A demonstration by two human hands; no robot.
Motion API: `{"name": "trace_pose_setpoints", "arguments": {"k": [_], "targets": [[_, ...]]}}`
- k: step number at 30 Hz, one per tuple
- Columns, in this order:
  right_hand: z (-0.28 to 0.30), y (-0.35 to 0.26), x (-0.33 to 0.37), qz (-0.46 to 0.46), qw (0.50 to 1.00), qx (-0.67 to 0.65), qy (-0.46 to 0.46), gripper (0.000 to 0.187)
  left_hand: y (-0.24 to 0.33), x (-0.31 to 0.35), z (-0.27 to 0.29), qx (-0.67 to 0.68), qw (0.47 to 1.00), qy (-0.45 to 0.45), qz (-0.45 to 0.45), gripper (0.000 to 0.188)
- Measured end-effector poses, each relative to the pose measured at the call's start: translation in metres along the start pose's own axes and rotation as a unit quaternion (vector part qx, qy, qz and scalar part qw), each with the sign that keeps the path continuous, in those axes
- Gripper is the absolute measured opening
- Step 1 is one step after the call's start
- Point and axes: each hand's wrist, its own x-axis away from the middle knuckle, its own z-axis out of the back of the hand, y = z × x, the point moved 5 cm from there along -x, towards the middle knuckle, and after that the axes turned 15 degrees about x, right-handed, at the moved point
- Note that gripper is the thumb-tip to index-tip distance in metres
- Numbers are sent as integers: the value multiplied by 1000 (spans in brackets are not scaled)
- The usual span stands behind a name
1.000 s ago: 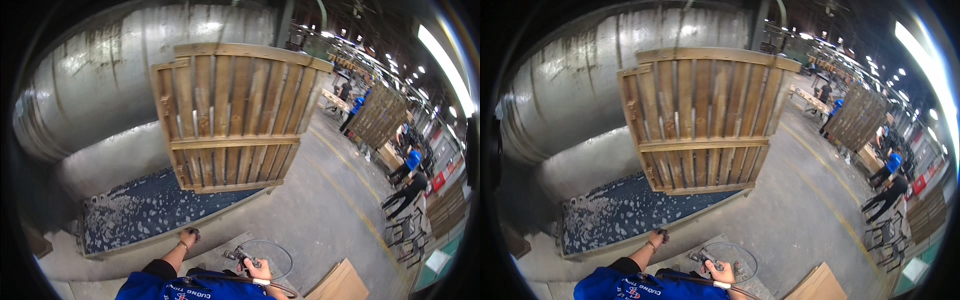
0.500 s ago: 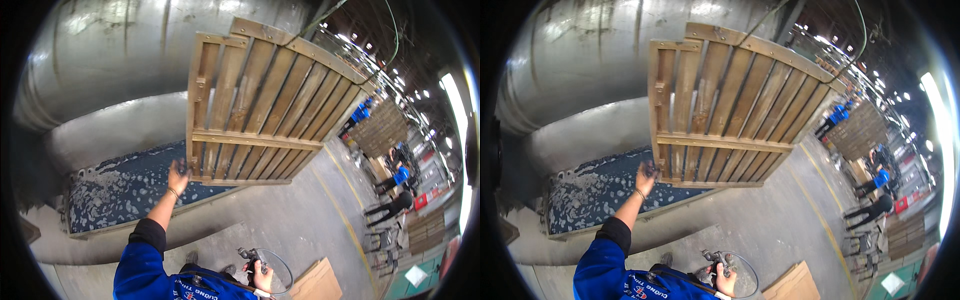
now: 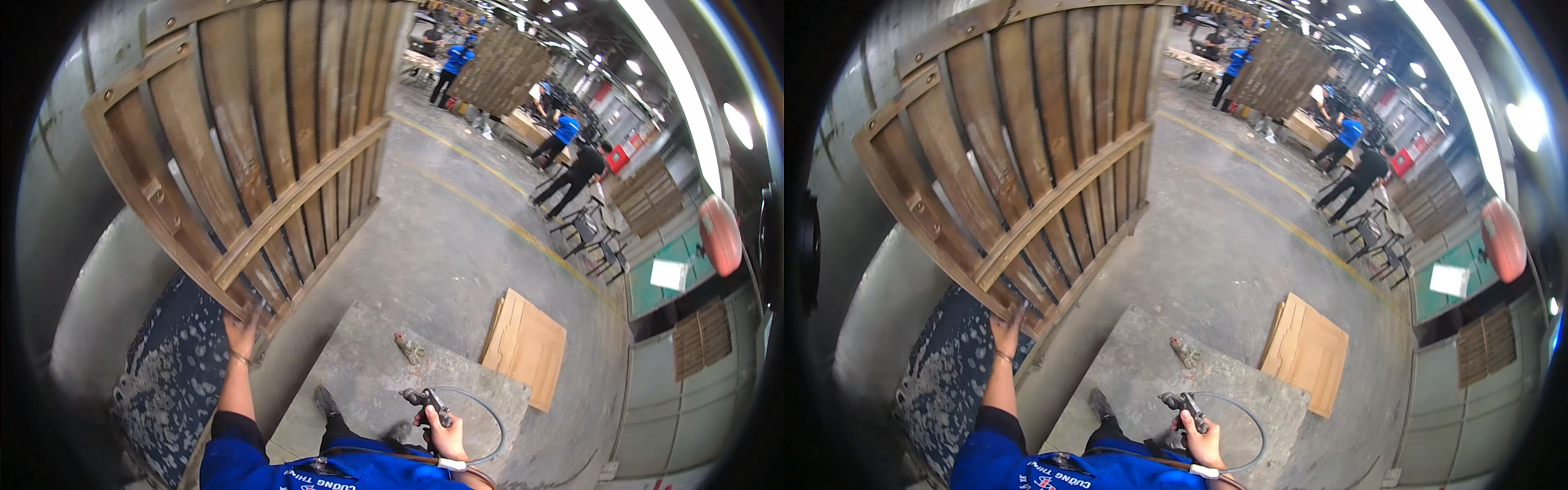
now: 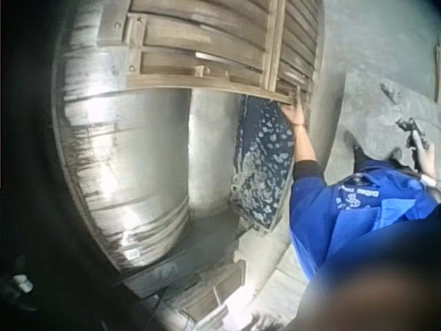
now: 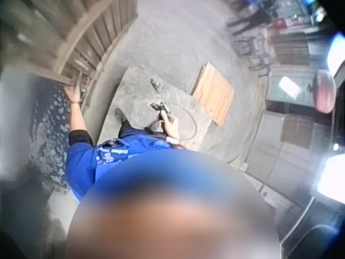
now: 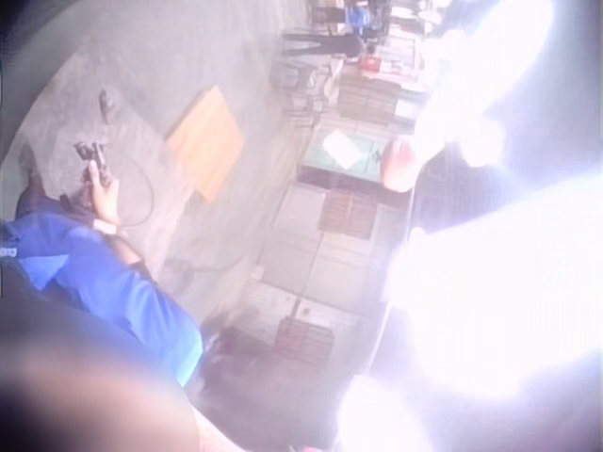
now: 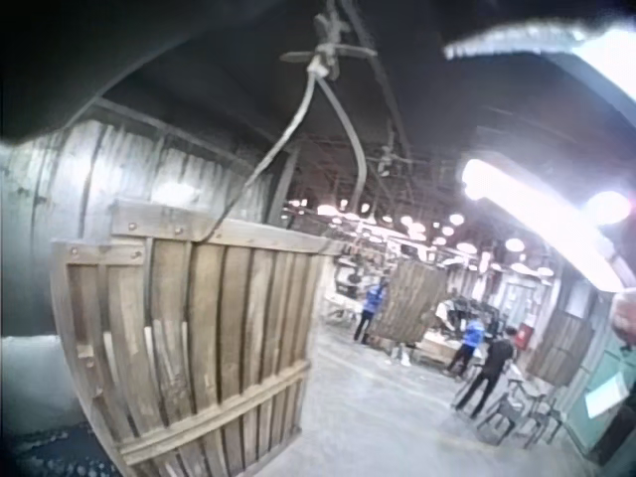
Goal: The person uses a spray gun to apply finish to hanging wooden slatted panels in a spray booth. They repeatedly reposition each panel by hand to coat all sides, then move to the next panel and repeat the process.
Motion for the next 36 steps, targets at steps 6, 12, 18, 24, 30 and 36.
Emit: {"name": "trace_pose_setpoints", "arguments": {"k": [6,12,18,24,30,36], "targets": [[50,43,47,24,998,-59,-25,30,39,79,-65,2,998,-55,-4,43],[145,152,111,133,982,-133,-34,15,122,173,-151,-145,982,-25,-117,45],[245,296,181,134,958,-245,65,26,189,292,-214,-187,966,32,-176,53],[285,404,200,84,927,-364,29,17,206,352,-234,-152,985,5,-79,38],[279,502,163,84,904,-418,41,43,220,412,-262,-26,999,-29,16,41],[263,563,154,185,865,-466,-18,79,239,472,-311,-20,994,-109,19,46]]}}
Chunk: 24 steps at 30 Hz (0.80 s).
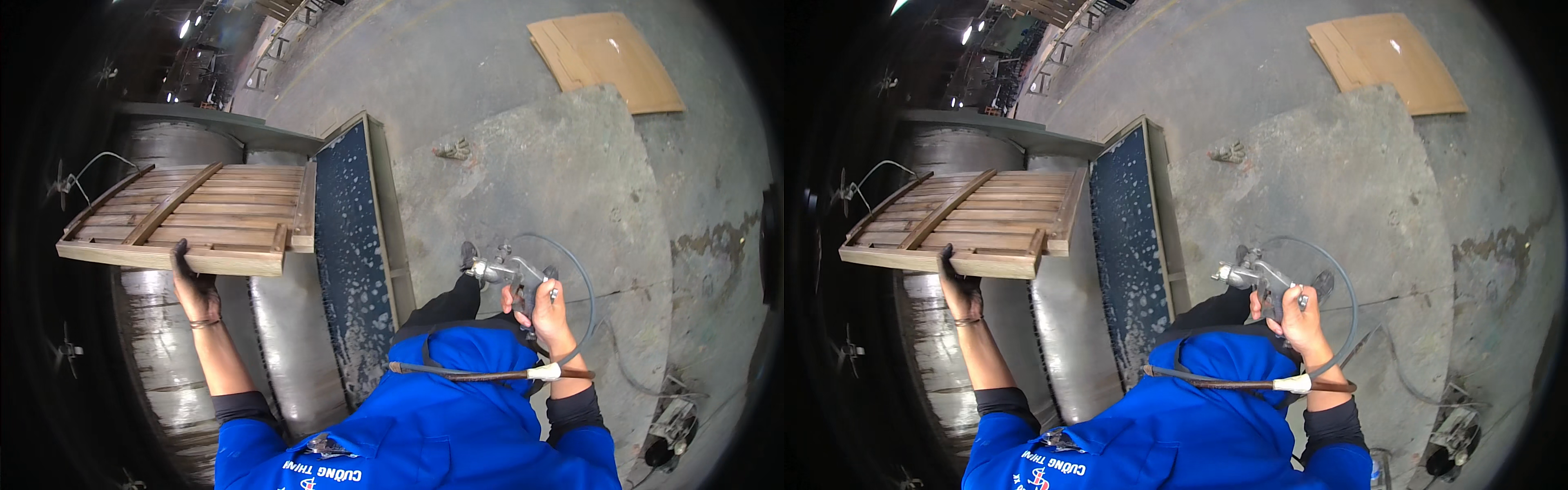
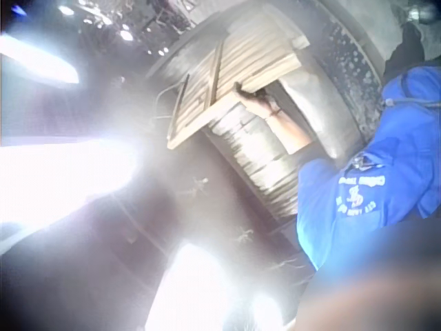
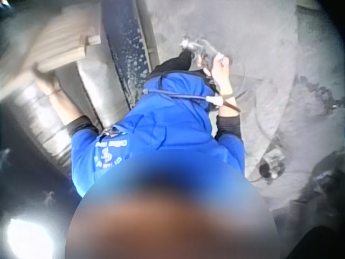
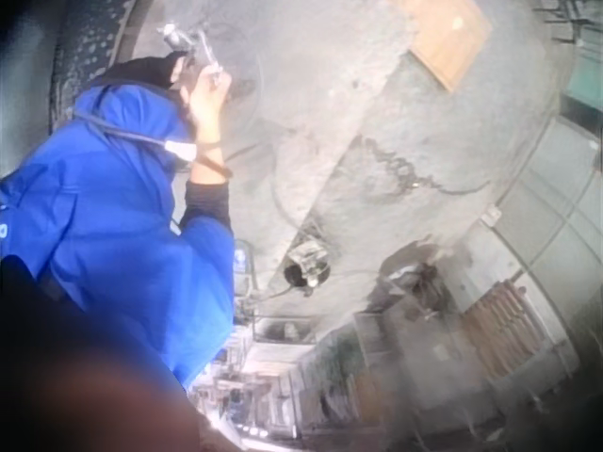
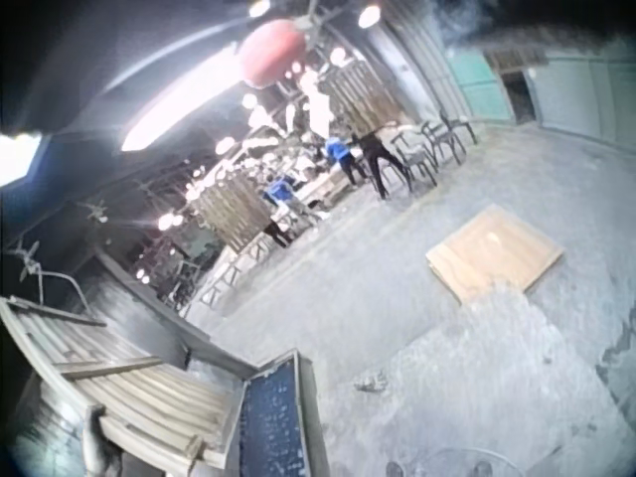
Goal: The person uses a spray gun to apply finish to hanging wooden slatted panels in a spray booth. They repeatedly reposition each panel by hand to coat all sides, then move to the next panel and repeat the process.
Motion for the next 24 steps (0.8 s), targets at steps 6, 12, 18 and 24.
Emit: {"name": "trace_pose_setpoints", "arguments": {"k": [6,12,18,24], "targets": [[-2,-6,11,36,993,-74,-82,99,43,21,-29,3,997,-54,53,37],[11,4,-14,14,991,-119,-55,76,80,45,-53,-8,992,-102,78,51],[24,22,-65,-40,997,-62,35,66,131,69,-59,24,997,-59,35,36],[25,36,-121,-77,993,-65,66,58,165,109,-76,8,988,-146,48,46]]}}
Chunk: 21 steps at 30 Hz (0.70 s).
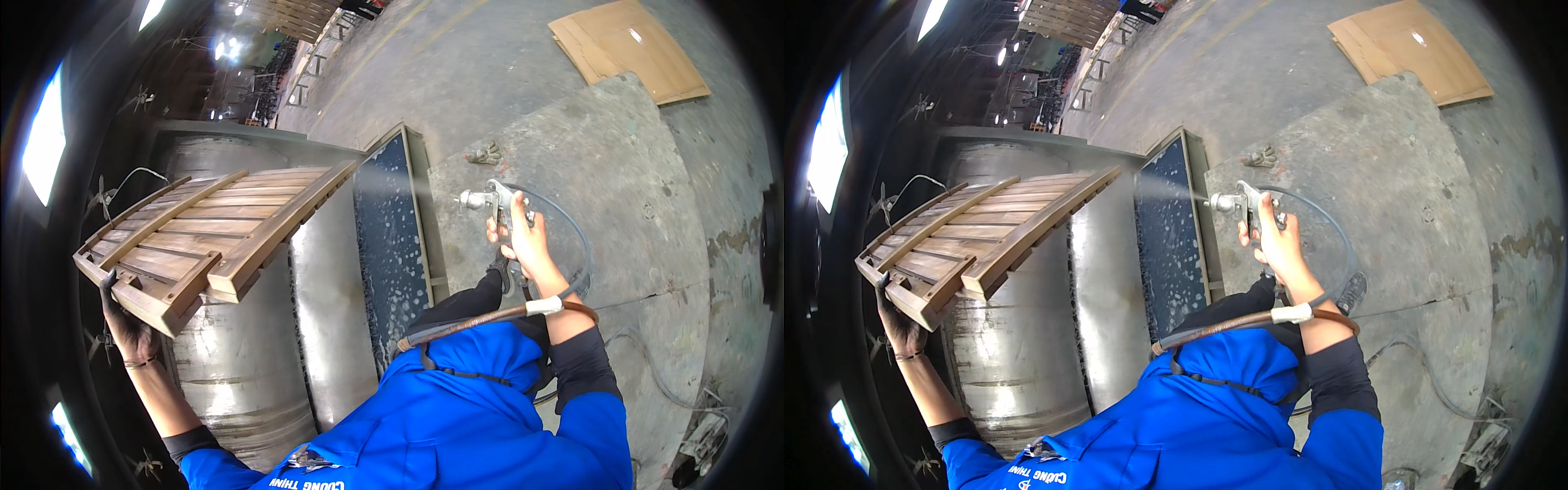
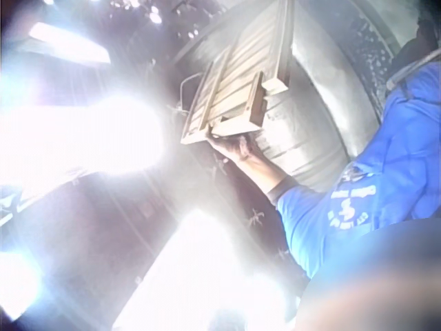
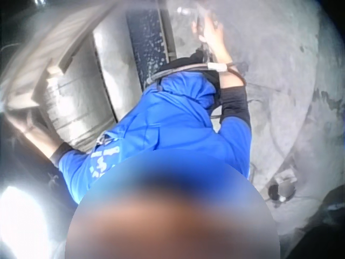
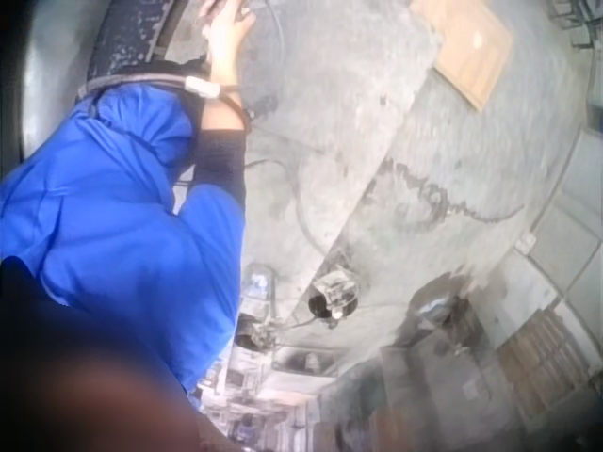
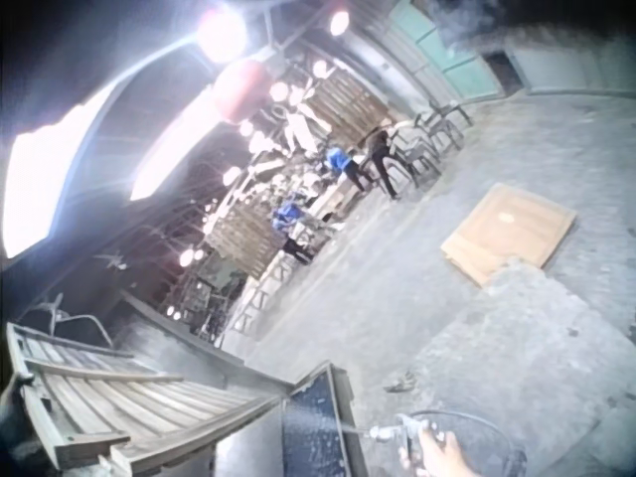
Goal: The person uses a spray gun to apply finish to hanging wooden slatted panels in a spray booth. They repeatedly reposition each panel by hand to coat all sides, then move to the next panel and repeat the process.
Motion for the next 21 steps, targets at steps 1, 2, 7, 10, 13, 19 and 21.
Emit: {"name": "trace_pose_setpoints", "arguments": {"k": [1,2,7,10,13,19,21], "targets": [[-2,2,-11,-1,1000,4,4,58,2,4,-2,-9,1000,6,0,47],[-4,4,-20,1,1000,11,7,58,0,8,-9,-17,999,-36,28,49],[-11,12,-48,-13,999,23,30,60,-2,9,-7,-9,1000,-1,14,43],[-14,7,-40,0,1000,-9,-1,60,-7,-2,-1,15,1000,24,9,35],[-12,-1,-20,-7,1000,-23,-14,60,-22,-14,6,6,999,44,32,27],[9,-12,38,32,995,-13,-90,83,-88,-51,20,-3,994,87,67,39],[21,-10,61,36,995,7,-90,94,-116,-67,32,-11,992,98,76,40]]}}
